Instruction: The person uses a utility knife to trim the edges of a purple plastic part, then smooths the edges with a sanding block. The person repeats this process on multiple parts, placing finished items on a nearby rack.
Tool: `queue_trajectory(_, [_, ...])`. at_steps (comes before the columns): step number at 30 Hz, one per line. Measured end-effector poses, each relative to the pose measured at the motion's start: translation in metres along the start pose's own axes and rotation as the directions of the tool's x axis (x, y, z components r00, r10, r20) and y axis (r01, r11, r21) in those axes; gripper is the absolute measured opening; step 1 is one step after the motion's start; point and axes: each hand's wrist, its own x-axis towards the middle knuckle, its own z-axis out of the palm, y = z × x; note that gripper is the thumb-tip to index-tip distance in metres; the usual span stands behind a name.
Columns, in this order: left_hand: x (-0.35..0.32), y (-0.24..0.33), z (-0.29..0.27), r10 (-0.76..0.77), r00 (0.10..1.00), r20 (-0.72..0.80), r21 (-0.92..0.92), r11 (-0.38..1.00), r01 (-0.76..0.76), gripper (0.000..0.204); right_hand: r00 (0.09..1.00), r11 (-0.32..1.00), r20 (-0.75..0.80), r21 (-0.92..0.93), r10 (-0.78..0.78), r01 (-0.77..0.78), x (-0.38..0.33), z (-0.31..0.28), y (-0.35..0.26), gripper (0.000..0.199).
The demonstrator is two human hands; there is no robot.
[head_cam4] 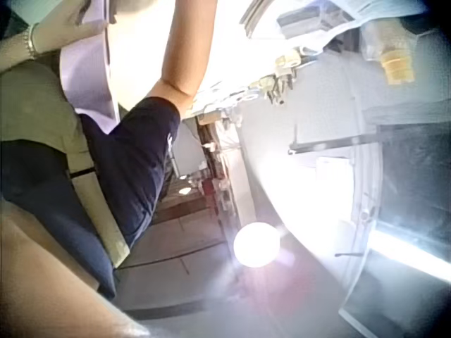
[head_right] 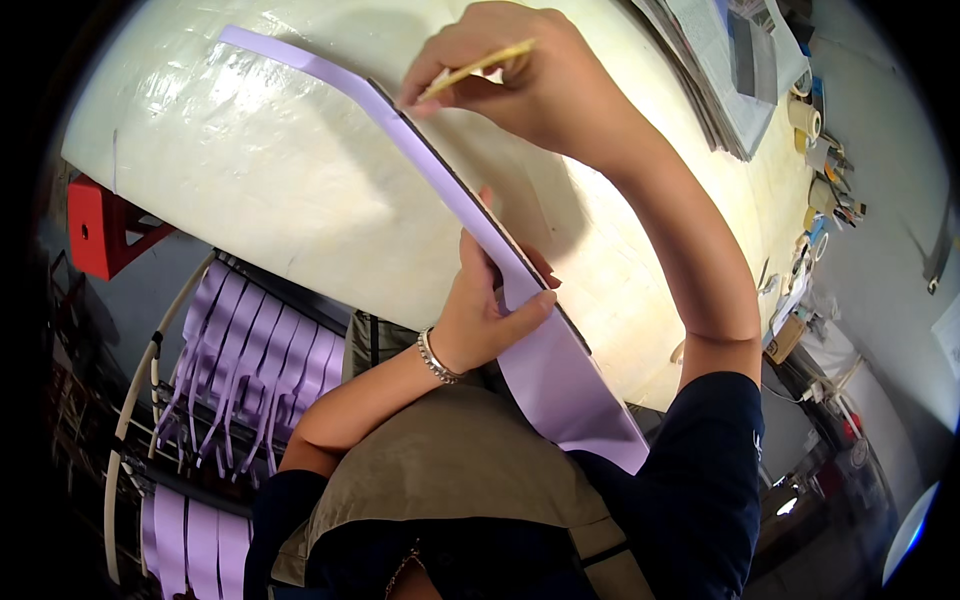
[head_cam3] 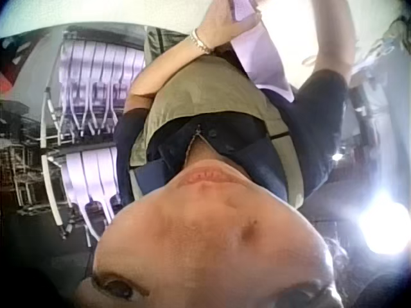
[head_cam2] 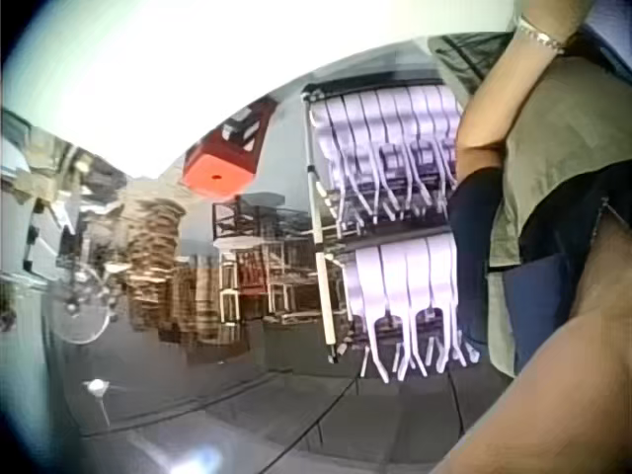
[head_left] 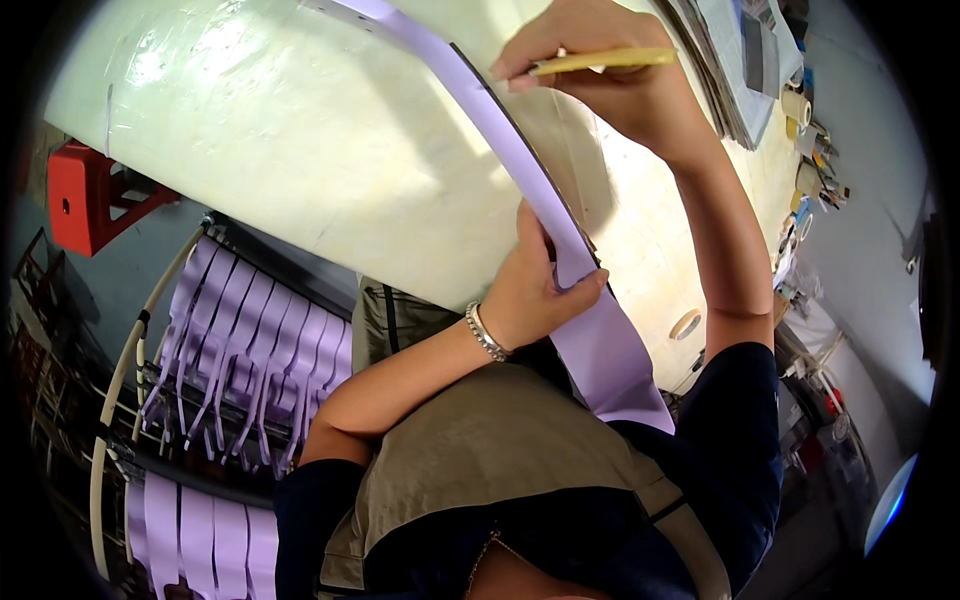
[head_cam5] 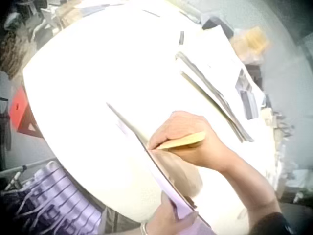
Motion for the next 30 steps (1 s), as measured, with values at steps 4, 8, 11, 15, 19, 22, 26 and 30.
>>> queue_trajectory(4, [0.0, 0.006, -0.001, -0.005, 1.0, -0.005, 0.004, 1.0, 0.005, 0.097, 0.996, 0.998, -0.065, 0.021, -0.064, 0.066, -0.003, 0.005, 0.003, 0.012])
queue_trajectory(8, [0.0, -0.001, -0.001, 0.041, 0.999, -0.018, 0.04, 0.998, -0.04, 0.094, 0.998, 0.994, -0.016, 0.096, 0.057, -0.056, -0.034, 0.005, -0.007, 0.011])
queue_trajectory(11, [0.001, -0.002, 0.002, 0.053, 0.998, -0.03, 0.032, 0.998, -0.052, 0.093, 0.996, 0.991, -0.014, 0.109, 0.086, -0.084, -0.045, 0.003, -0.011, 0.014])
queue_trajectory(15, [0.003, -0.002, 0.003, 0.042, 0.999, -0.019, 0.024, 0.999, -0.042, 0.094, 0.994, 0.992, -0.101, 0.118, 0.051, -0.039, -0.033, 0.008, -0.004, 0.014])
queue_trajectory(19, [0.003, -0.003, 0.002, 0.078, 0.997, -0.006, 0.022, 0.997, -0.078, 0.094, 0.995, 0.999, -0.093, 0.048, 0.023, -0.018, -0.029, 0.005, -0.007, 0.012])
queue_trajectory(22, [0.002, -0.003, 0.003, 0.075, 0.997, -0.007, 0.013, 0.997, -0.075, 0.093, 0.998, 1.0, -0.065, -0.008, 0.027, -0.028, -0.047, 0.001, -0.016, 0.018])
queue_trajectory(26, [0.002, -0.006, 0.004, 0.066, 0.998, -0.01, 0.004, 0.998, -0.066, 0.094, 0.997, 0.997, -0.07, -0.079, 0.018, -0.023, -0.05, 0.001, -0.015, 0.018])
queue_trajectory(30, [0.003, -0.006, 0.002, 0.094, 0.996, 0.001, 0.039, 0.995, -0.094, 0.093, 0.999, 0.999, -0.025, 0.045, 0.027, -0.025, -0.03, 0.0, -0.009, 0.011])
